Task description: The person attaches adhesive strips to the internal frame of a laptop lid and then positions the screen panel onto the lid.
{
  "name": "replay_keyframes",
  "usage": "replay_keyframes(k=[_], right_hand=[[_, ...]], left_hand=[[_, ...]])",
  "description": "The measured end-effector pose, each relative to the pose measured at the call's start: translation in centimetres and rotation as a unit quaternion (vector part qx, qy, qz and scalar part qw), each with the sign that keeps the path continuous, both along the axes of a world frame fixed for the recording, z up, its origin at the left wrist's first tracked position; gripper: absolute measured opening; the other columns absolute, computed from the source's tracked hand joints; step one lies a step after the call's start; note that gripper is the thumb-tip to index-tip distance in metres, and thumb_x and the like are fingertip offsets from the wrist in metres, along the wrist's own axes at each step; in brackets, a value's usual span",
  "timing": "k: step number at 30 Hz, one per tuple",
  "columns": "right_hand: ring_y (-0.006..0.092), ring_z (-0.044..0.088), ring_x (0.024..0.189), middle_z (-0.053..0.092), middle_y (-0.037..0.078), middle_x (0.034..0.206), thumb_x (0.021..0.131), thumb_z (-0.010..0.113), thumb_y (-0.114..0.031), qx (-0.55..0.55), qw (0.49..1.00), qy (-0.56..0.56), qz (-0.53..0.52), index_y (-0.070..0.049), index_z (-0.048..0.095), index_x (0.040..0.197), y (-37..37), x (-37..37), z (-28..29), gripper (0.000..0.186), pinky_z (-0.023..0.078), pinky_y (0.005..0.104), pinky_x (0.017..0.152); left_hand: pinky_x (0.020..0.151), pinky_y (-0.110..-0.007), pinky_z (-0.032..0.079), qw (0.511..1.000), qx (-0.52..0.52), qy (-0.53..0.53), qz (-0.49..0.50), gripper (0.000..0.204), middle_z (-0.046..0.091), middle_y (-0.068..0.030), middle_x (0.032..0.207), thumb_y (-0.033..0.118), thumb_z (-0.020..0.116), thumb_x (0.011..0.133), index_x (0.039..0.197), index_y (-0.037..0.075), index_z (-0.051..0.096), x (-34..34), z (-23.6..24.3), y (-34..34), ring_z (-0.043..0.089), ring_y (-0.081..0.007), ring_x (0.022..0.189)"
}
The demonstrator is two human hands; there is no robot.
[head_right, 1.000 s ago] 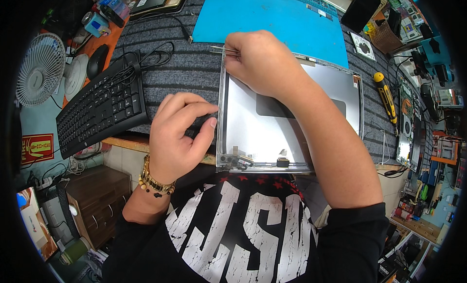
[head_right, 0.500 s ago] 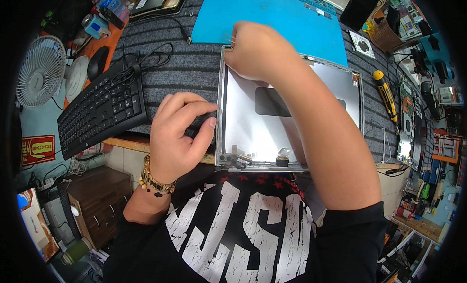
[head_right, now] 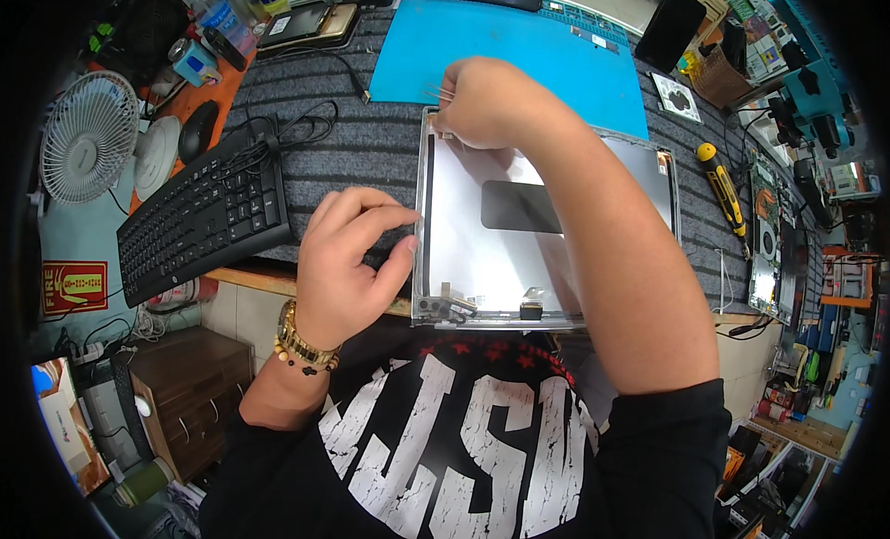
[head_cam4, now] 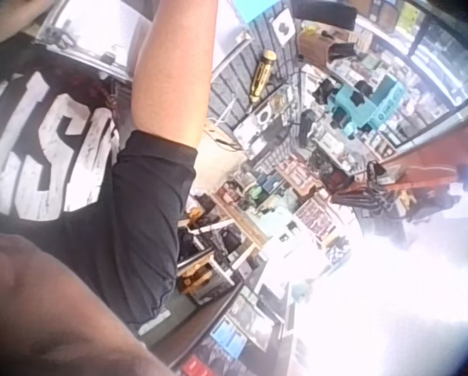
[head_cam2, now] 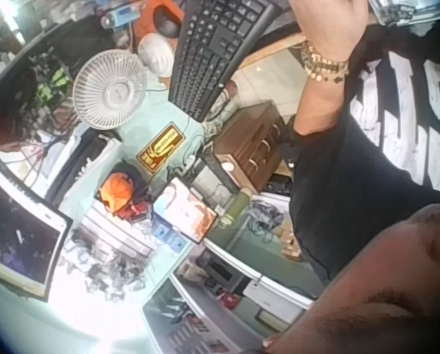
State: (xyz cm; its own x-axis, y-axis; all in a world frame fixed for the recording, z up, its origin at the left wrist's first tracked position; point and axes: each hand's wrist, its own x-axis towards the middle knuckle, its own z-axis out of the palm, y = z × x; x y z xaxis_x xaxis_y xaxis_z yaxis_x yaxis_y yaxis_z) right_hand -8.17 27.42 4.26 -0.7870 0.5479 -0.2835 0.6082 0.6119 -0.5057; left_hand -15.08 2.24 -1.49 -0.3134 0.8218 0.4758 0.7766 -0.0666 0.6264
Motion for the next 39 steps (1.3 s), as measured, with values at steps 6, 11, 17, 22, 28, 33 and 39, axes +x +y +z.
replay_keyframes(k=[6,11,17,22,28,33,39], right_hand=[[0.0268,0.077,0.081,0.079,0.014,0.089,0.088,0.088,-0.024,0.021,1.0,0.013,-0.003,-0.003,0.074,0.106,-1.6,1.0,0.2,0.031,0.061,0.0429,0.075],[0.0422,0.079,0.107,0.081,0.024,0.112,0.089,0.086,-0.031,0.079,0.996,0.032,-0.001,0.0,0.072,0.124,-2.4,1.4,-0.6,0.049,0.062,0.0492,0.093],[0.0427,0.077,0.115,0.079,0.026,0.123,0.089,0.09,-0.034,0.03,0.999,0.04,-0.014,0.0,0.066,0.134,-1.8,2.2,-0.8,0.062,0.06,0.0488,0.099],[0.0441,0.076,0.117,0.077,0.028,0.123,0.086,0.092,-0.032,-0.006,1.0,0.02,0.012,-0.001,0.061,0.138,-3.0,2.9,1.2,0.068,0.06,0.0486,0.1],[0.0458,0.074,0.12,0.075,0.029,0.128,0.085,0.093,-0.027,0.041,0.997,0.059,0.021,0.001,0.057,0.14,-5.1,3.8,0.3,0.072,0.059,0.0484,0.104],[0.0459,0.073,0.124,0.073,0.03,0.131,0.087,0.093,-0.025,0.032,0.998,0.062,0.0,0.002,0.056,0.14,-5.0,4.2,0.6,0.07,0.059,0.0484,0.106],[0.0339,0.075,0.113,0.072,0.018,0.123,0.085,0.096,-0.029,-0.015,0.997,0.08,0.017,-0.007,0.051,0.144,-4.9,5.6,-0.2,0.077,0.06,0.0458,0.099]], left_hand=[[0.088,-0.042,0.053,1.0,-0.005,0.0,-0.001,0.022,0.075,-0.0106,0.109,0.005,0.084,0.086,0.108,0.004,0.082,0.0,0.1,-0.1,0.068,-0.0322,0.099],[0.088,-0.042,0.054,1.0,0.002,0.007,-0.001,0.022,0.075,-0.0108,0.11,0.005,0.084,0.086,0.108,0.004,0.082,0.0,-0.1,0.0,0.069,-0.0324,0.1],[0.09,-0.042,0.055,1.0,0.002,0.007,-0.005,0.023,0.075,-0.0112,0.11,0.004,0.084,0.085,0.108,0.004,0.081,0.1,0.0,0.1,0.069,-0.0329,0.101],[0.09,-0.043,0.055,1.0,0.003,0.004,0.002,0.023,0.075,-0.0116,0.111,0.004,0.084,0.085,0.108,0.004,0.081,0.0,-0.1,-0.1,0.07,-0.0335,0.102],[0.09,-0.043,0.055,1.0,0.001,0.006,0.001,0.022,0.075,-0.0119,0.111,0.004,0.084,0.085,0.107,0.004,0.08,0.1,-0.1,0.0,0.069,-0.0344,0.102],[0.09,-0.043,0.055,1.0,-0.001,0.009,0.004,0.021,0.075,-0.012,0.111,0.004,0.083,0.085,0.106,0.003,0.079,0.1,-0.2,-0.1,0.069,-0.0346,0.102],[0.089,-0.043,0.054,1.0,0.009,0.009,0.004,0.02,0.074,-0.0119,0.109,0.004,0.083,0.086,0.104,0.003,0.078,0.2,-0.2,-0.1,0.069,-0.0345,0.101]])
